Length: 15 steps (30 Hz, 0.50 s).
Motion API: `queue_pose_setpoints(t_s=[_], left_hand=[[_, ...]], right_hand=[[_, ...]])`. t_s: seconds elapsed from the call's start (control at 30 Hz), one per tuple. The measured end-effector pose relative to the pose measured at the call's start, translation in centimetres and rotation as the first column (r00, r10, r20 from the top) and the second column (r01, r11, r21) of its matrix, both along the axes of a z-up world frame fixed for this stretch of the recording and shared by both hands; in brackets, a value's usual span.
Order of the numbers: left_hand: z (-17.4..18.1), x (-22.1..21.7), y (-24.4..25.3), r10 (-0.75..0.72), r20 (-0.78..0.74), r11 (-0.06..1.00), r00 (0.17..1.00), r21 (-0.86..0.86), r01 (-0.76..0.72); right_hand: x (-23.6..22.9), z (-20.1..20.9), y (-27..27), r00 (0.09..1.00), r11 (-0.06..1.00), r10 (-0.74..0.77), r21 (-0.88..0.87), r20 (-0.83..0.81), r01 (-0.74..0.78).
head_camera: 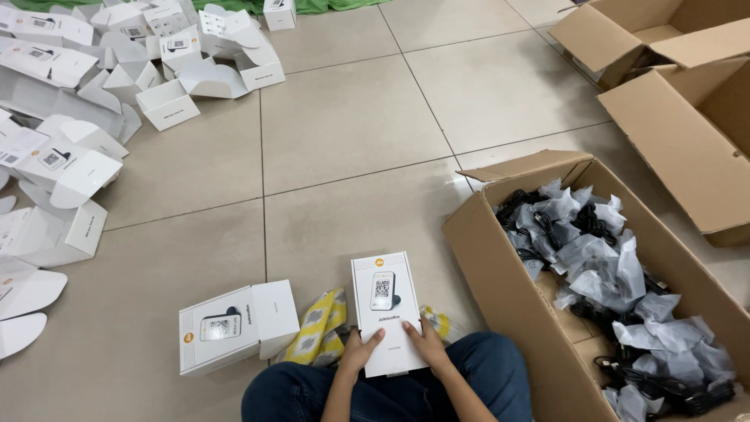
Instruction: The person packs electronic devices, cables, and manuals into product boxes and then places the boxes into a shipping container.
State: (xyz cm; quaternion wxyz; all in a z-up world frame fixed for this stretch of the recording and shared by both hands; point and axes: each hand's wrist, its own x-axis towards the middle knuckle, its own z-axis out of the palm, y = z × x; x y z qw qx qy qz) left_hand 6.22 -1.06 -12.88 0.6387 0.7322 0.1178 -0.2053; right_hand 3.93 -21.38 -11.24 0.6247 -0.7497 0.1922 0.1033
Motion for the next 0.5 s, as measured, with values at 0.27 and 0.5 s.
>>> queue_pose_setpoints(t_s=[0.27,0.5], left_hand=[[0.4,0.1,-0.4,-0.016,0.079,0.999,0.997,0.052,0.012],[1.2,-0.4,-0.1,0.019,0.166,0.985,0.986,0.168,-0.048]], right_hand=[[0.5,2.0,0.3,0.992,0.997,-0.013,0.07,-0.122,0.022],[0.1,3.4,0.8,0.993,0.997,0.061,0.061,-0.102,-0.055]])
